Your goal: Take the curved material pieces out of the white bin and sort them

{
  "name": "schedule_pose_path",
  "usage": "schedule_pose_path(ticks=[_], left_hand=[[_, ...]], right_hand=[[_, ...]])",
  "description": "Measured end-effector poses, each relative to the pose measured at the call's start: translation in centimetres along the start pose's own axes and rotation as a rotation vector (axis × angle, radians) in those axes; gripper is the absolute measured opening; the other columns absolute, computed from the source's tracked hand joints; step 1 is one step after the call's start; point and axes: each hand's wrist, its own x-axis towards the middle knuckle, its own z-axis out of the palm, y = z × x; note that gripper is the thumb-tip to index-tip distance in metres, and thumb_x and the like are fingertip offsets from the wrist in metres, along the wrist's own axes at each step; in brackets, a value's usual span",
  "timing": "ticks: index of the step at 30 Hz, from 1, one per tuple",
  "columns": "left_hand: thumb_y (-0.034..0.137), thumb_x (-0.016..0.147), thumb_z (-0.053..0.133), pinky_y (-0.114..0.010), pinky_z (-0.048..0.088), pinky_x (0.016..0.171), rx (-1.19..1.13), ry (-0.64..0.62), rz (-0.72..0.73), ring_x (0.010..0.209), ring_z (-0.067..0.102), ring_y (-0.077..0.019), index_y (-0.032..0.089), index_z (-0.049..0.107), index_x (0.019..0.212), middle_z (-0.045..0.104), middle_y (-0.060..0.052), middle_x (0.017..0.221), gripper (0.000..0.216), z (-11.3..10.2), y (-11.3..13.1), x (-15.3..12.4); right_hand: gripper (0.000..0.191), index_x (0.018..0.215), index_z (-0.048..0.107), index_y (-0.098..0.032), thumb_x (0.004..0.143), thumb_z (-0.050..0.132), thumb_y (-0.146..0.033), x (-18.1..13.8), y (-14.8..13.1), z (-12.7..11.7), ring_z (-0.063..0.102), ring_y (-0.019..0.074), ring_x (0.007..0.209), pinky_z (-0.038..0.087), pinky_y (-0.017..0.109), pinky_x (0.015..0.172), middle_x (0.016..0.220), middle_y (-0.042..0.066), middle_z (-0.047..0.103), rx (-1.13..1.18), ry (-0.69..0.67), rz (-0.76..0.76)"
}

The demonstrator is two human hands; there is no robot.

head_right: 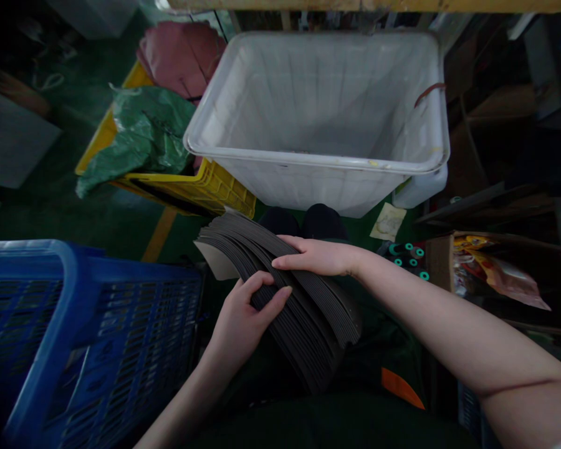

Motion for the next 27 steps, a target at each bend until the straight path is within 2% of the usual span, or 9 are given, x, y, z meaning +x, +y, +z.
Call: schedule_pose_path(ticks=[10,20,27], left_hand=[[0.040,0.087,0.060,-0.030,0.043,0.079,-0.022,-0.005,0.005,0.091,0.054,-0.0187,0.023,0.062,0.088,0.059,-0.002,0.097,0.017,0.20,-0.26,0.03],[0.041,0.087,0.060,-0.030,0.042,0.082,-0.026,-0.017,-0.001,0.094,0.054,-0.0188,0.024,0.062,0.088,0.059,-0.001,0.099,0.017,0.16,-0.37,0.03],[0.046,0.084,0.062,-0.031,0.043,0.079,-0.022,-0.006,-0.025,0.090,0.054,-0.0194,0.024,0.062,0.083,0.059,-0.001,0.092,0.022,0.20,0.02,0.20]], right_hand=[[0.063,0.146,0.034,-0.024,0.090,0.057,-0.043,-0.08,-0.27,0.16,0.047,0.0246,0.126,0.034,0.042,0.110,0.141,0.004,0.050,-0.020,0.019,0.007],[0.064,0.146,0.033,-0.025,0.090,0.057,-0.045,-0.07,-0.09,0.09,0.049,0.0240,0.124,0.036,0.041,0.108,0.139,0.004,0.052,-0.026,0.018,0.008],[0.068,0.147,0.032,-0.022,0.089,0.058,-0.045,-0.12,-0.57,0.34,0.044,0.0251,0.129,0.031,0.042,0.112,0.144,0.006,0.046,-0.076,0.040,0.045]])
